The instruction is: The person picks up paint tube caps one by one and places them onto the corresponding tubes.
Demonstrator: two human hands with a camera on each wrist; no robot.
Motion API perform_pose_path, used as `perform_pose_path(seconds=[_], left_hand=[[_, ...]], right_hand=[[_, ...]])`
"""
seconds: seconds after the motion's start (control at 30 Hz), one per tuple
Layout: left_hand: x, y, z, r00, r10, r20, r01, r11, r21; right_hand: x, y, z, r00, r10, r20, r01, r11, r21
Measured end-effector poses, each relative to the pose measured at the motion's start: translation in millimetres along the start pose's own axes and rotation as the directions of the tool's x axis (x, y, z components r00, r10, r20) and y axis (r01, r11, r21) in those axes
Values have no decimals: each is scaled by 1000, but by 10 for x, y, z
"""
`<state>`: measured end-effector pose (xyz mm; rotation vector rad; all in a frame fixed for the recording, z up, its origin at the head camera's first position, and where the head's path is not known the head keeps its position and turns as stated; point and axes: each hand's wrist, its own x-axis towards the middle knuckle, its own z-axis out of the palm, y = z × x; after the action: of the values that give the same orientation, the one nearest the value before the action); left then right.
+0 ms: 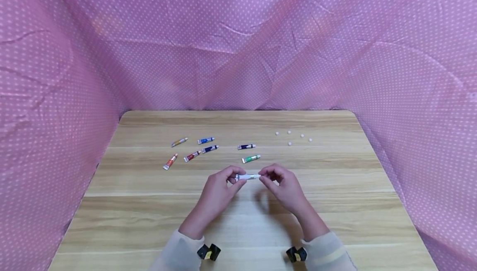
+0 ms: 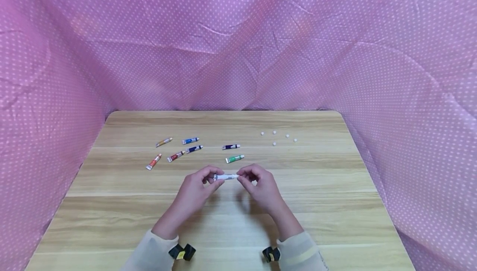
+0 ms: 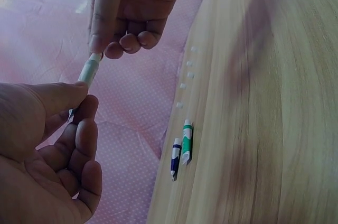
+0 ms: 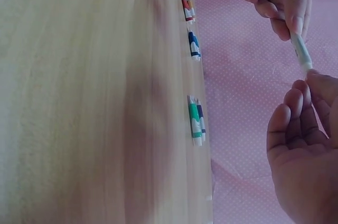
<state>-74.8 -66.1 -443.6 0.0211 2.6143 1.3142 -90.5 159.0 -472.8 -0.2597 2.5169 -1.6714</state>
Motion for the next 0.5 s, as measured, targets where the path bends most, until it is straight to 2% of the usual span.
perform_pose_path(seconds=[0.13,0.37,0.5], left_hand=[[-2,-4,8,1000,5,-5,-5,1000,1],[-5,-4,35,999,40,-16,-39,999,8],[-12,-4,48,998,57,-27,-56,998,24]], right_hand=[[-5,13,40,999,31,-7,-31,999,34],[-7,1,152,992,120,40,-124,983,135],[-16,-19,205,988,148,47,-153,979,132]])
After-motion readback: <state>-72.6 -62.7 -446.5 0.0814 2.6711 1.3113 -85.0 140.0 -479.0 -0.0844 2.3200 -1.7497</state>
